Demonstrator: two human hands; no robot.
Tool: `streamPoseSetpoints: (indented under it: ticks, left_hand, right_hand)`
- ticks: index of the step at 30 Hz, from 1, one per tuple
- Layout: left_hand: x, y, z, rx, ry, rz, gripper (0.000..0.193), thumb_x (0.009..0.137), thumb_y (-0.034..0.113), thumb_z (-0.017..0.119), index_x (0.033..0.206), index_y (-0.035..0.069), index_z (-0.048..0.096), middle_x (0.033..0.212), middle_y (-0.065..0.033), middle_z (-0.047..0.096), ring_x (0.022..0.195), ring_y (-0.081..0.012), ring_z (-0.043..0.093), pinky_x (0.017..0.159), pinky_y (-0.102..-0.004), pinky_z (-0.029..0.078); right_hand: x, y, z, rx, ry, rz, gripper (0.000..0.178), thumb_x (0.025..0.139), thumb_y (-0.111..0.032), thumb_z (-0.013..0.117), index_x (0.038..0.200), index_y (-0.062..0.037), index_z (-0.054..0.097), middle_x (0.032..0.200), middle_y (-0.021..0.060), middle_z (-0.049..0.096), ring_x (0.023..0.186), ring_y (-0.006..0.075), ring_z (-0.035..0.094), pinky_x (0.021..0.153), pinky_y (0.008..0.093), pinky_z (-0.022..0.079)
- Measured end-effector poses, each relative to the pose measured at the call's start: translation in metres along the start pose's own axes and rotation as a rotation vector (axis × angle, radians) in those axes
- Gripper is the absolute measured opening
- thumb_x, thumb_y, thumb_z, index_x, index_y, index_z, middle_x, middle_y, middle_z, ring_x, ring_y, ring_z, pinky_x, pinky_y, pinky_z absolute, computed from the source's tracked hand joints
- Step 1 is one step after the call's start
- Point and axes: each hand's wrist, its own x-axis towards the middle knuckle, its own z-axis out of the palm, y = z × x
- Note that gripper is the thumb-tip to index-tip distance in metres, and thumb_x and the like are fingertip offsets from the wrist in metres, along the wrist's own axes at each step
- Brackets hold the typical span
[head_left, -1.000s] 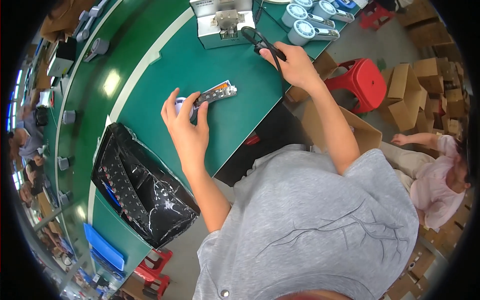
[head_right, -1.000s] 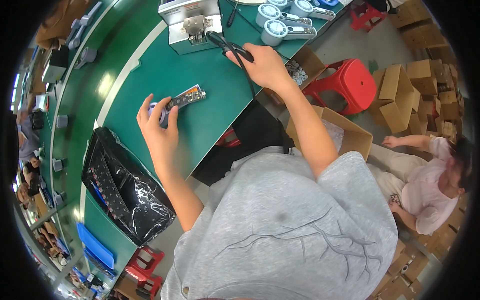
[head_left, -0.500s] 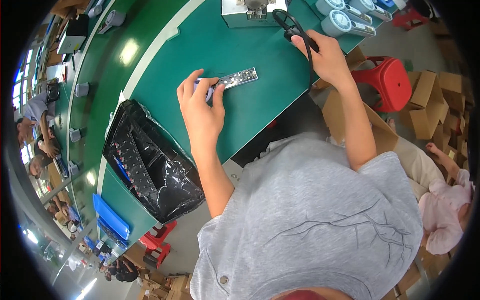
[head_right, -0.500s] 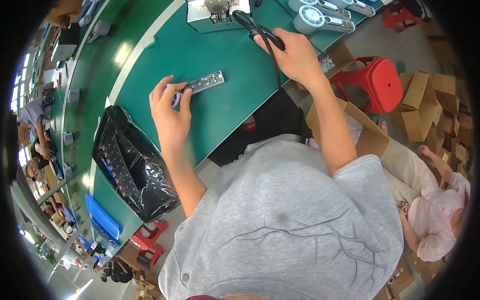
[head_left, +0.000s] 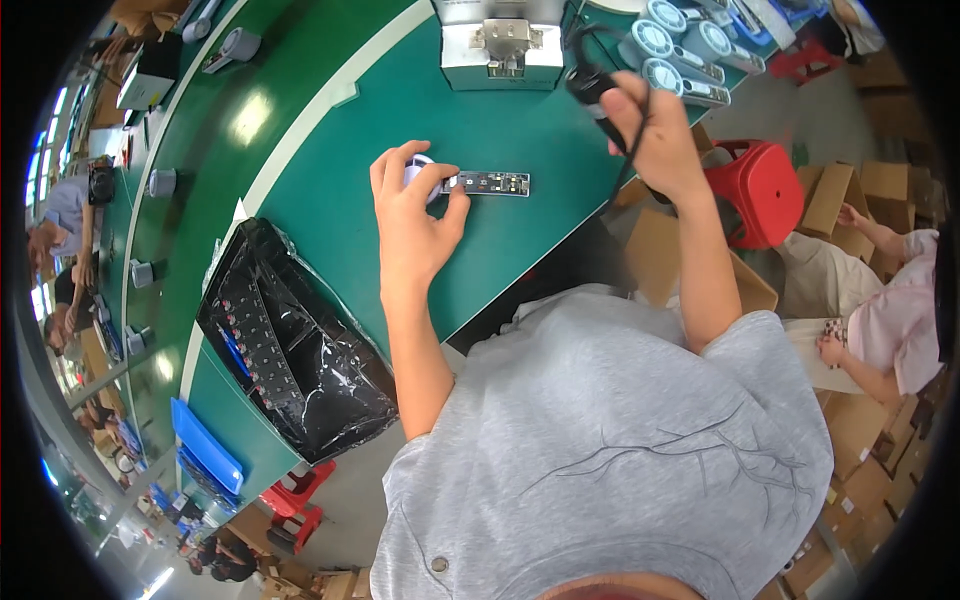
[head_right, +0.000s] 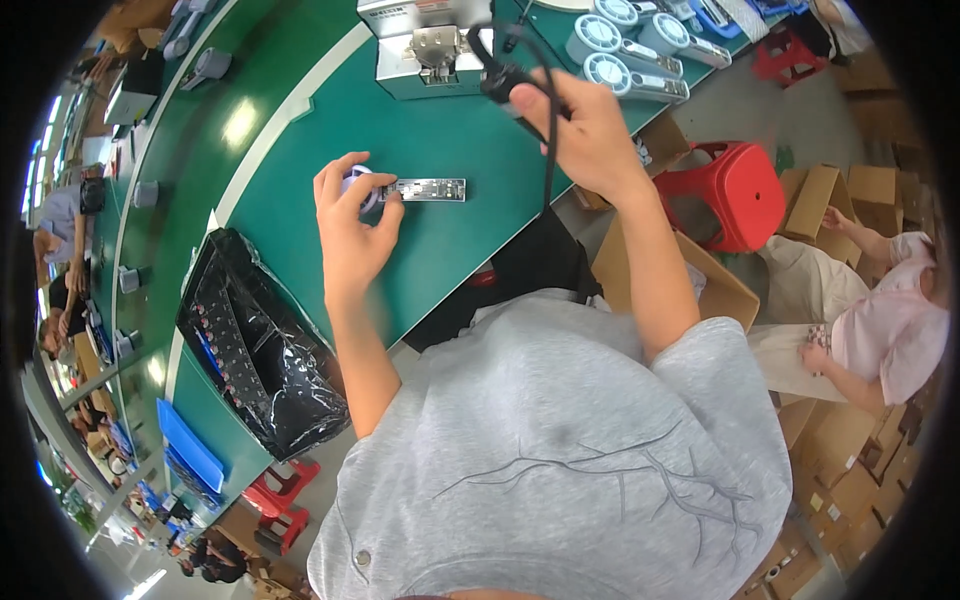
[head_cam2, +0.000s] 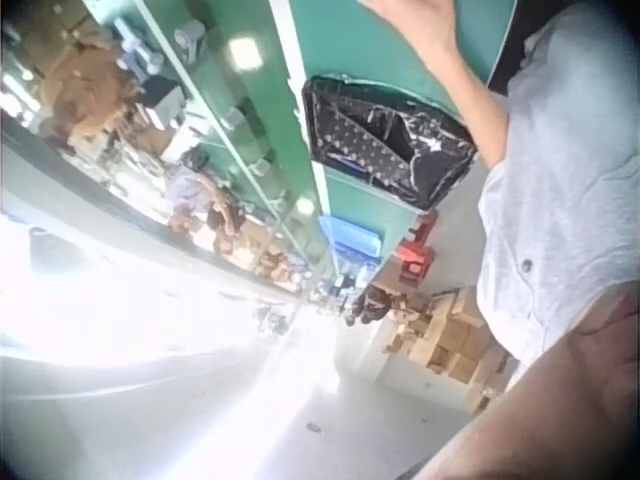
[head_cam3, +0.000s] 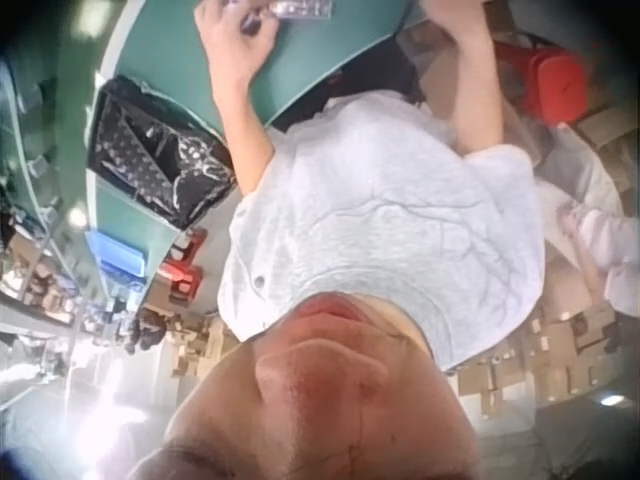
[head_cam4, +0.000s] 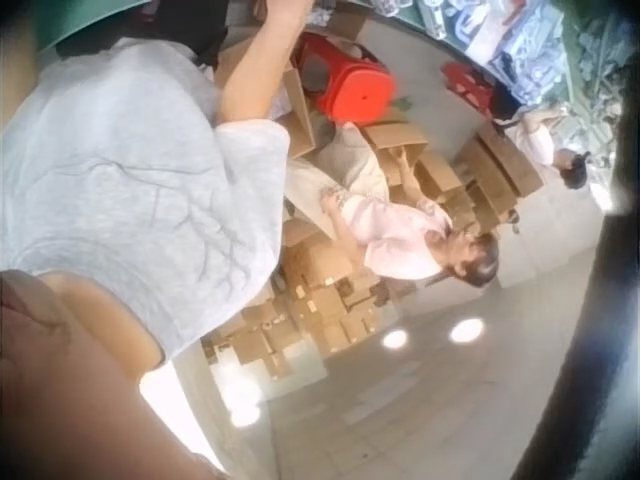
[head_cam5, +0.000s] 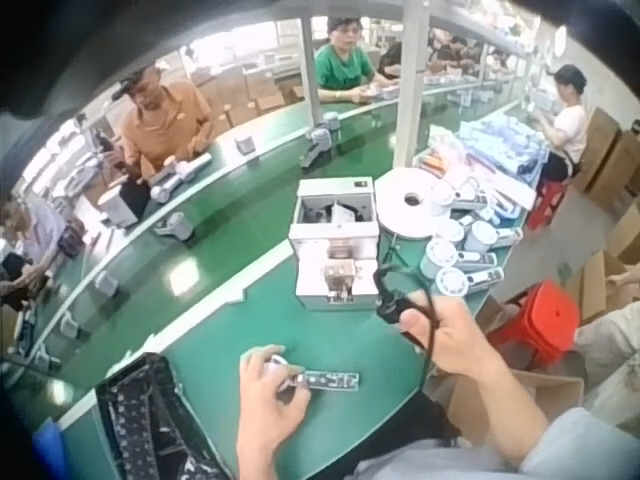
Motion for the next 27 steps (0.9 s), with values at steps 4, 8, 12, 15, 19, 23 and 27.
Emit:
streamPoseSetpoints:
  ticks: [4, 8, 12, 15, 19, 23, 27]
  left_hand:
    - [-0.009, 0.004, 0.008, 0.252, 0.169, 0.117, 0.025, 0.081, 0.008, 0.085, 0.105, 0.008, 0.080, 0.149, -0.0207, 0.054, 0.131, -0.0387, 0.056, 0.102, -0.0463, 0.053]
    - [-0.015, 0.008, 0.026, -0.106, 0.302, -0.167, 0.036, 0.084, 0.007, 0.085, 0.119, 0.010, 0.076, 0.151, -0.0212, 0.047, 0.124, -0.0366, 0.061, 0.102, -0.0443, 0.053]
    - [-0.008, 0.000, 0.025, -0.186, 0.302, -0.174, 0.045, 0.081, 0.005, 0.084, 0.125, 0.009, 0.072, 0.136, -0.0168, 0.053, 0.117, -0.0333, 0.064, 0.098, -0.0423, 0.055]
    - [0.002, -0.005, 0.018, -0.280, 0.142, -0.086, 0.046, 0.079, 0.004, 0.082, 0.123, 0.008, 0.073, 0.134, -0.0165, 0.057, 0.117, -0.0323, 0.065, 0.097, -0.0405, 0.055]
    - [0.008, -0.002, 0.024, -0.314, 0.066, -0.056, 0.048, 0.077, 0.004, 0.083, 0.124, 0.009, 0.073, 0.137, -0.0173, 0.057, 0.117, -0.0342, 0.066, 0.099, -0.0407, 0.055]
    - [0.003, -0.001, 0.034, -0.307, 0.124, -0.012, 0.049, 0.077, 0.004, 0.083, 0.125, 0.009, 0.074, 0.139, -0.0196, 0.055, 0.123, -0.0360, 0.063, 0.102, -0.0422, 0.054]
    - [-0.003, 0.000, 0.045, -0.309, 0.195, -0.042, 0.055, 0.077, 0.002, 0.082, 0.130, 0.011, 0.072, 0.146, -0.0202, 0.047, 0.128, -0.0363, 0.059, 0.106, -0.0436, 0.052]
  right_hand:
    - [0.042, -0.050, -0.004, 0.259, 0.099, -0.369, 0.070, 0.110, -0.065, 0.048, 0.108, 0.0013, 0.069, 0.078, 0.0049, 0.070, 0.064, 0.0106, 0.065, 0.057, 0.0249, 0.049]
    - [0.086, -0.093, 0.025, 0.487, 0.278, -0.442, 0.077, 0.111, -0.071, 0.028, 0.108, -0.0031, 0.064, 0.088, 0.0092, 0.069, 0.065, 0.0162, 0.065, 0.061, 0.0289, 0.052]
    - [0.115, -0.117, 0.049, 0.957, 0.258, -0.403, 0.070, 0.113, -0.066, 0.029, 0.099, -0.0052, 0.062, 0.079, 0.0077, 0.066, 0.059, 0.0162, 0.063, 0.055, 0.0291, 0.050]
    - [0.131, -0.121, 0.061, 0.756, 0.306, -0.499, 0.070, 0.113, -0.064, 0.030, 0.093, -0.0047, 0.061, 0.073, 0.0071, 0.064, 0.055, 0.0164, 0.062, 0.051, 0.0290, 0.049]
    - [0.135, -0.118, 0.071, 0.911, 0.184, -0.428, 0.071, 0.114, -0.063, 0.029, 0.092, -0.0033, 0.061, 0.069, 0.0066, 0.062, 0.054, 0.0161, 0.061, 0.050, 0.0291, 0.047]
    - [0.114, -0.120, 0.080, 0.848, 0.195, -0.383, 0.075, 0.113, -0.066, 0.027, 0.089, -0.0039, 0.061, 0.068, 0.0070, 0.062, 0.053, 0.0164, 0.060, 0.050, 0.0285, 0.048]
    - [0.089, -0.127, 0.094, 0.577, 0.221, -0.404, 0.081, 0.109, -0.074, 0.023, 0.093, -0.0038, 0.060, 0.072, 0.0094, 0.063, 0.056, 0.0181, 0.061, 0.054, 0.0293, 0.050]
